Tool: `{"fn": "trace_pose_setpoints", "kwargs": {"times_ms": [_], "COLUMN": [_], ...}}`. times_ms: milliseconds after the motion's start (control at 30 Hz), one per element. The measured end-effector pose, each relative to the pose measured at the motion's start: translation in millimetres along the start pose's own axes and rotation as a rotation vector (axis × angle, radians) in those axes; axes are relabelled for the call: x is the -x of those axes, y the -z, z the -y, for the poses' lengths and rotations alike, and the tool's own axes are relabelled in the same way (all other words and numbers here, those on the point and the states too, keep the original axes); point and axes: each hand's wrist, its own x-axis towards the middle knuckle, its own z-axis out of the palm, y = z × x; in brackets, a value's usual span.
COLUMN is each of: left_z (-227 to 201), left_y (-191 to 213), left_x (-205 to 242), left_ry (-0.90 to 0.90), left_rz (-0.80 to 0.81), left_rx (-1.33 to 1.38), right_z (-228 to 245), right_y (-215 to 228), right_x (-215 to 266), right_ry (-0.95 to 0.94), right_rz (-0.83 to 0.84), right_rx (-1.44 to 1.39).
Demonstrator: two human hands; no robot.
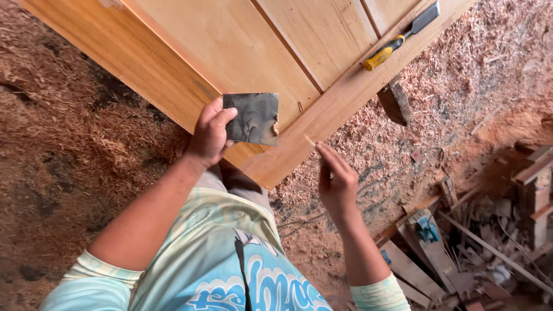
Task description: The person applies wood filler to the edges and seams of a wooden door using a putty knife, then smooths the filler with a sanding block. The person works on multiple edges and corners of the door, repeatedly applying and smoothing the filler.
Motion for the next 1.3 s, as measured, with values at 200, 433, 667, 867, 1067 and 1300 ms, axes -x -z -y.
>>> {"fn": "trace_pose_setpoints", "kwargs": {"times_ms": [200,433,667,867,1067,1300], "left_z": [1,33,42,76,113,140], "left_y": [42,53,56,25,3,1], "left_x": [-19,-22,-15,-8,-4,-3], "left_ry": [-0.126,-0.127,-0.076,-0.102,-0.15,-0.463], "left_rz": [0.174,0.089,-0.169,-0.295,-0.349,-0.428], "left_rx": [-0.291,-0.211,-0.206,-0.133,-0.152,-0.405], "right_z": [-15,-23,-76,-103,-83,-53], "right_y": [10,-9,-22,-10,-7,-28], "right_x": [-35,-61,-61,-80,-126,-150], "right_ry": [-0.099,-0.375,-0.445,-0.137,0.327,0.796], "right_rz": [0.112,0.198,0.378,0.489,0.69,0.812], "right_rx": [0.08,-0.133,-0.208,-0.222,-0.151,0.044]}}
